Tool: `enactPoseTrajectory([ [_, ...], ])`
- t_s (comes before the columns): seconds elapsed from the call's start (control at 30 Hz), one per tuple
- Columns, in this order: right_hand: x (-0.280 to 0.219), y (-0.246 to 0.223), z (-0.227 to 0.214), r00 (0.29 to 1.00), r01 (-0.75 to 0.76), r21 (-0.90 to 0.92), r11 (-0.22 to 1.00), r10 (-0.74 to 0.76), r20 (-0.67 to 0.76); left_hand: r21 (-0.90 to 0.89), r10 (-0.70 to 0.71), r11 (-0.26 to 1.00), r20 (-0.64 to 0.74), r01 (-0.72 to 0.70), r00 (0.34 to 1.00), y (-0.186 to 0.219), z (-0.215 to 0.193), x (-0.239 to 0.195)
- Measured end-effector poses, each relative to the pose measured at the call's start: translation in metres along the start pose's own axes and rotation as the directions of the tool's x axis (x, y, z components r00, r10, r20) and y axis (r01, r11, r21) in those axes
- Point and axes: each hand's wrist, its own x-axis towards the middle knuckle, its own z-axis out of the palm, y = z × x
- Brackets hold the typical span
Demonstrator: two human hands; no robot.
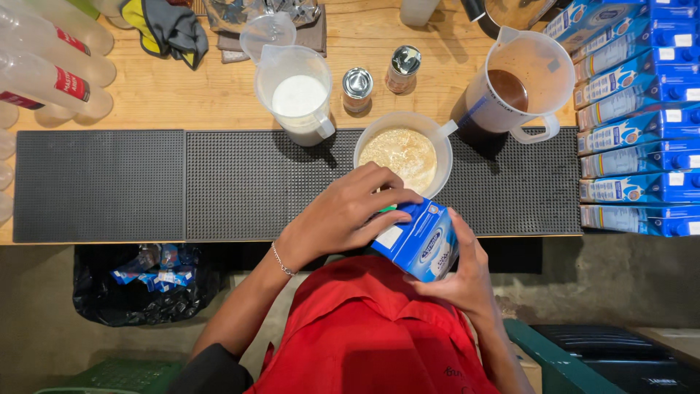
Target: The person prepares a beverage by pouring milk from multiple cartons and a brown liquid from a large pitcher into a measuring cup sitting on a scale, then stirs the resulting mixture using a long-handled spoon.
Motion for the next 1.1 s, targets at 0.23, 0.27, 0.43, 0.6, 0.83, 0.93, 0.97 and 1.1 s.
enactPoseTrajectory([
  [0.23, 0.028, -0.006, -0.017, 0.993, 0.104, -0.136, 0.985, -0.094, 0.075, 0.061, -0.087, 0.993, -0.217, 0.102, 0.972, -0.012, 0.01, -0.004],
  [0.27, 0.033, -0.006, -0.02, 0.991, 0.118, -0.165, 0.979, -0.107, 0.078, 0.078, -0.105, 0.988, -0.27, 0.131, 0.957, -0.013, 0.01, -0.003],
  [0.43, 0.052, -0.005, -0.042, 0.994, 0.022, -0.207, 0.978, 0.0, 0.106, -0.26, -0.364, 0.925, -0.406, 0.276, 0.838, -0.033, 0.017, -0.029],
  [0.6, 0.082, -0.014, -0.063, 0.971, -0.117, -0.322, 0.939, 0.176, 0.16, -0.588, -0.72, 0.691, -0.515, 0.42, 0.464, -0.094, 0.06, -0.097],
  [0.83, 0.122, -0.018, -0.085, 0.829, -0.239, -0.503, 0.831, 0.444, 0.341, -0.647, -0.932, 0.343, -0.324, 0.681, 0.161, -0.157, 0.133, -0.196],
  [0.93, 0.137, -0.027, -0.089, 0.773, -0.251, -0.555, 0.793, 0.509, 0.378, -0.576, -0.933, 0.334, -0.312, 0.746, 0.178, -0.164, 0.148, -0.214],
  [0.97, 0.141, -0.031, -0.089, 0.756, -0.252, -0.57, 0.782, 0.527, 0.388, -0.518, -0.921, 0.362, -0.328, 0.775, 0.211, -0.162, 0.15, -0.217],
  [1.1, 0.151, -0.033, -0.095, 0.732, -0.235, -0.594, 0.769, 0.542, 0.413, -0.488, -0.906, 0.388, -0.359, 0.782, 0.225, -0.166, 0.156, -0.219],
])
